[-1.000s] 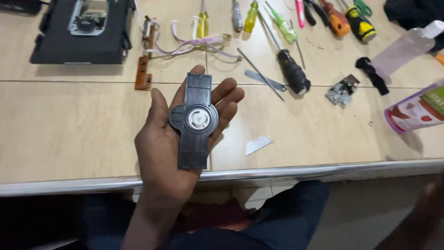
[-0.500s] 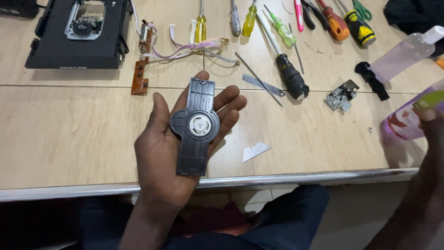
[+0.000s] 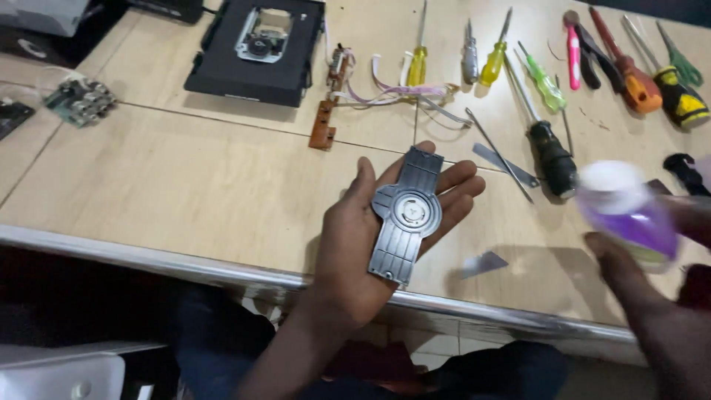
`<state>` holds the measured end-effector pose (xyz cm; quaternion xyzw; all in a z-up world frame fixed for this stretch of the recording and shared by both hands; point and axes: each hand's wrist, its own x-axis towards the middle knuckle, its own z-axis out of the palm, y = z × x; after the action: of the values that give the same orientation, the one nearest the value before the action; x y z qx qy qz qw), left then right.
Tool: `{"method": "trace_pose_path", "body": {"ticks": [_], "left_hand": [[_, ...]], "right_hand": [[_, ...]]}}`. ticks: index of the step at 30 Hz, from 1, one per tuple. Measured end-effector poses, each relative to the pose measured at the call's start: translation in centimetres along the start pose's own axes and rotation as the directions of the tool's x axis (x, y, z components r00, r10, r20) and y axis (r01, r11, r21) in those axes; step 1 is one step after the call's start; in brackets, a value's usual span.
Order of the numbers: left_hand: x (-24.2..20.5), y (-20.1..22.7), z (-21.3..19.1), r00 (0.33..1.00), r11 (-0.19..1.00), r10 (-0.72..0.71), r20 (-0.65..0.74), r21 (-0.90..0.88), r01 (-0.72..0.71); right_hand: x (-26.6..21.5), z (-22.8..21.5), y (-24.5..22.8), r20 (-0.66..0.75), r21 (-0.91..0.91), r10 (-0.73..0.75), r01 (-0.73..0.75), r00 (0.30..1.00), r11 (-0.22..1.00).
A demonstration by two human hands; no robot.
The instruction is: Cleaning electronic circuit boards and plastic DVD player components using a toothbrush and cleaning solution.
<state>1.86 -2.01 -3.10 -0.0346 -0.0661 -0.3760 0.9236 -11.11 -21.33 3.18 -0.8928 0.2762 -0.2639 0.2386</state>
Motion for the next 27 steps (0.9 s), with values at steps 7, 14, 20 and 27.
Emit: {"method": "trace_pose_path", "body": {"ticks": [7, 14, 20, 27], "left_hand": [[0.7, -0.3, -0.6, 0.993, 0.995, 0.069, -0.092, 0.072, -0.063], [0.7, -0.3, -0.9, 0.982, 0.996, 0.07, -0.174, 0.062, -0.06], [1.1, -0.6, -1.9, 0.99, 0.997, 0.079, -0.119, -0.003, -0.08], [1.0, -0.3, 0.4, 0.949, 0.994, 0.06, -0.311, 0.106, -0.028]], "right_hand": [[1.4, 2.2, -1.1, -0.026, -0.066, -0.665, 0.662, 0.747, 0.747], [2.1, 3.9, -1.8, -0.023, -0.126, -0.716, 0.708, 0.698, 0.695], [2.6, 4.5, -1.8, -0.009, -0.158, -0.725, 0.715, 0.689, 0.681], [2.6, 4.4, -2.4, 0.014, -0.186, -0.733, 0.722, 0.681, 0.667]]}}
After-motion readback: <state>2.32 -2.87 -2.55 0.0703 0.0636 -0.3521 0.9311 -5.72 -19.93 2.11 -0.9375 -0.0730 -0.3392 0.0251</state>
